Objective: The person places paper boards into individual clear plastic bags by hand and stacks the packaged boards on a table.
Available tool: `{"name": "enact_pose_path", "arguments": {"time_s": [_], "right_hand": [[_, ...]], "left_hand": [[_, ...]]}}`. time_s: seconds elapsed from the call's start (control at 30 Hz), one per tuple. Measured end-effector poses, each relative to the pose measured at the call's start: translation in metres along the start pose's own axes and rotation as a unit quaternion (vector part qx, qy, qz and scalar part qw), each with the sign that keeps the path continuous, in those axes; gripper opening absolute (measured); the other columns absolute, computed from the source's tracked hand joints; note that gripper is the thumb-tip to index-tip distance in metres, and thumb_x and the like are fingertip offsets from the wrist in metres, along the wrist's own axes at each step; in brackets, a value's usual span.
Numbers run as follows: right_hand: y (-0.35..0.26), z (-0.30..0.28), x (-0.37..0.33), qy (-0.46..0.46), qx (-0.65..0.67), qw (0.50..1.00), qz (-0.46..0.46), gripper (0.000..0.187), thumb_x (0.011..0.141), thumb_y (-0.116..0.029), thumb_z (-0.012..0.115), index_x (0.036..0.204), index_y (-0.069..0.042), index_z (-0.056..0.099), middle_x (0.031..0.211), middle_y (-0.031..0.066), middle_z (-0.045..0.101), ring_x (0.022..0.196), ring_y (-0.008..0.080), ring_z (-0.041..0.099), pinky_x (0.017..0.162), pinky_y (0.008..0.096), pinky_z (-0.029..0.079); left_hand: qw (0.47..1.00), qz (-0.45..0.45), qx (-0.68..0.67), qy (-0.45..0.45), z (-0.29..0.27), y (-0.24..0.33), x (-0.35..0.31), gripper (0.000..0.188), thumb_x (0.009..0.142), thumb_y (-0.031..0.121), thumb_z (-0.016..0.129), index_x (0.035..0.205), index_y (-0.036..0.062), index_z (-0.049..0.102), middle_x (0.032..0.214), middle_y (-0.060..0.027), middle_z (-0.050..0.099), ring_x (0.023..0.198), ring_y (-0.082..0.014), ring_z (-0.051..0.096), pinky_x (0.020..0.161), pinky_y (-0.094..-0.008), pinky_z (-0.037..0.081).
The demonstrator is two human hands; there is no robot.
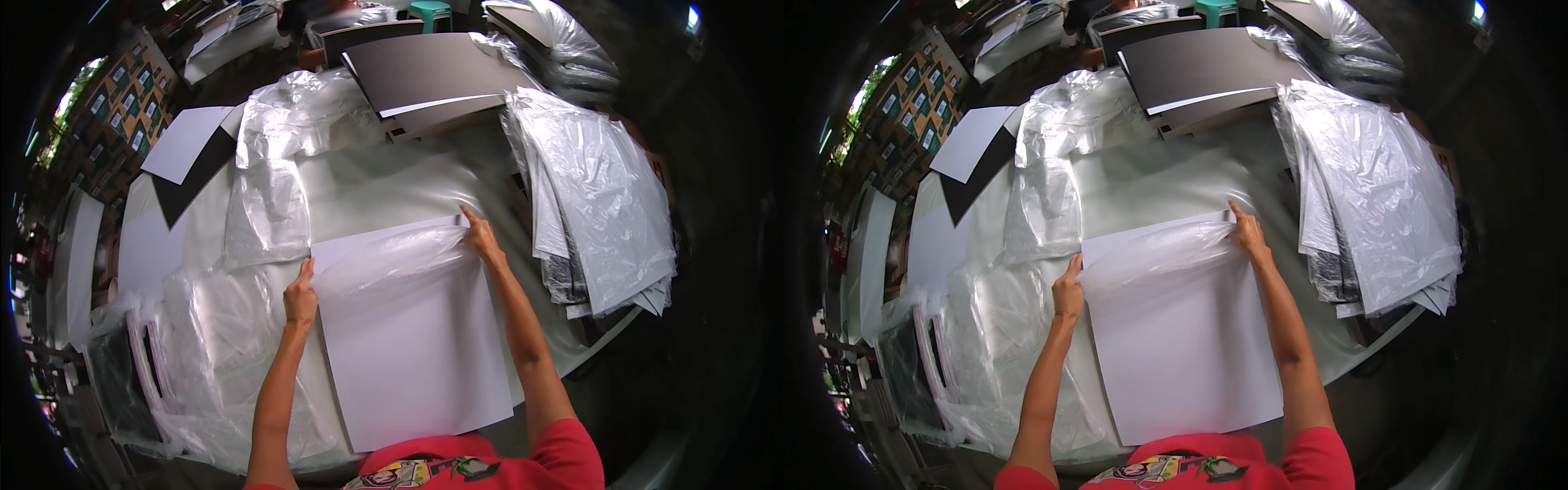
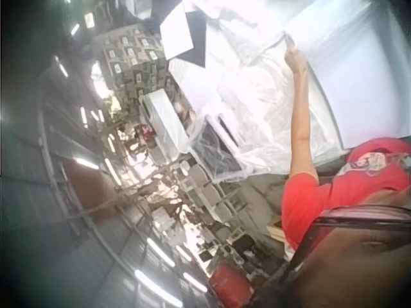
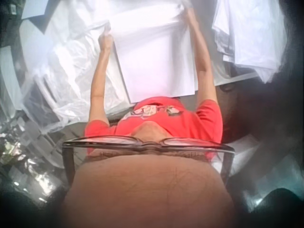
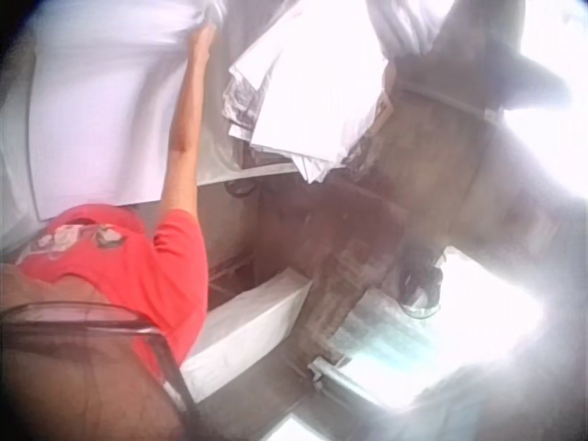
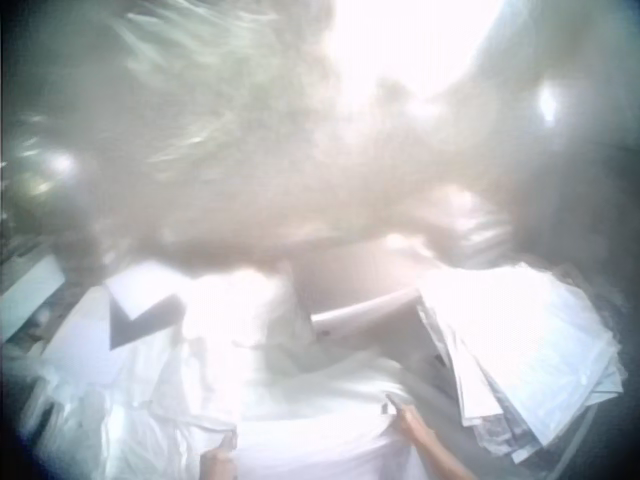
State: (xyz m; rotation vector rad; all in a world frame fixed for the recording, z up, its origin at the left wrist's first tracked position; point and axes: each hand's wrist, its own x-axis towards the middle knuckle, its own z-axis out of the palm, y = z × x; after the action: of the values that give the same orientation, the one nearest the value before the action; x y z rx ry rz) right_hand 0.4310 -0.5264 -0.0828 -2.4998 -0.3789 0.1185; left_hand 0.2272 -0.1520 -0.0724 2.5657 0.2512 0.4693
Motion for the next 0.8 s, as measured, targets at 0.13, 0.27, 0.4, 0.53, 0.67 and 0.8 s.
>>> {"name": "enact_pose_path", "arguments": {"time_s": [0.13,0.27,0.4,0.53,0.67,0.8], "right_hand": [[-0.043,-0.004,-0.003,-0.001,-0.177,0.984,-0.028,0.055,0.069,-0.004,0.068,0.118,-0.004,0.045,0.09,0.0217,0.06,0.073,0.0398,0.061,0.066,0.0456,0.049],[-0.089,-0.036,-0.052,0.135,-0.23,0.962,-0.053,0.033,0.069,0.0,0.063,0.099,-0.001,0.049,0.086,0.0168,0.057,0.071,0.0355,0.061,0.057,0.0414,0.049],[-0.141,-0.082,-0.084,0.215,-0.153,0.957,-0.118,0.018,0.067,0.005,0.057,0.084,-0.001,0.056,0.082,0.013,0.056,0.063,0.0331,0.058,0.057,0.0379,0.047],[-0.129,-0.113,-0.079,0.063,0.028,0.997,-0.039,0.007,0.07,0.006,0.054,0.074,0.003,0.059,0.076,0.007,0.055,0.065,0.0179,0.056,0.061,0.0267,0.041],[-0.088,-0.129,-0.055,-0.167,0.435,0.883,0.057,0.023,0.08,-0.003,0.057,0.102,0.004,0.061,0.1,0.004,0.061,0.081,0.0102,0.057,0.07,0.0223,0.044],[-0.054,-0.094,-0.034,-0.161,0.623,0.751,0.145,0.039,0.082,-0.007,0.057,0.12,-0.001,0.049,0.104,0.0068,0.059,0.089,0.0148,0.059,0.079,0.0274,0.049]], "left_hand": [[0.999,-0.017,0.006,0.03,-0.005,-0.004,0.005,0.067,0.065,-0.015,0.045,0.126,0.0112,0.048,0.128,-0.0122,0.048,0.102,-0.0314,0.056,0.082,-0.0367,0.049],[0.998,-0.045,-0.026,0.047,-0.021,0.011,0.019,0.075,0.063,-0.019,0.042,0.131,0.012,0.043,0.129,-0.0146,0.047,0.102,-0.0345,0.056,0.076,-0.0368,0.051],[0.984,0.061,0.062,0.157,-0.021,-0.007,0.055,0.082,0.062,-0.023,0.038,0.136,0.0128,0.037,0.132,-0.02,0.043,0.107,-0.0334,0.055,0.069,-0.0322,0.051],[0.823,-0.176,-0.525,-0.124,-0.025,-0.032,0.089,0.065,0.072,-0.016,0.036,0.135,0.0012,0.034,0.124,-0.0186,0.051,0.104,-0.0179,0.057,0.077,-0.0254,0.05],[0.612,-0.248,-0.661,-0.356,-0.066,-0.034,0.093,0.049,0.077,-0.005,0.046,0.126,0.0014,0.047,0.117,-0.0152,0.055,0.106,-0.0207,0.056,0.084,-0.0289,0.049],[0.61,-0.347,-0.602,-0.38,-0.061,-0.042,0.053,0.028,0.08,0.004,0.049,0.106,-0.0001,0.057,0.096,-0.0046,0.062,0.081,-0.0158,0.061,0.079,-0.029,0.05]]}}
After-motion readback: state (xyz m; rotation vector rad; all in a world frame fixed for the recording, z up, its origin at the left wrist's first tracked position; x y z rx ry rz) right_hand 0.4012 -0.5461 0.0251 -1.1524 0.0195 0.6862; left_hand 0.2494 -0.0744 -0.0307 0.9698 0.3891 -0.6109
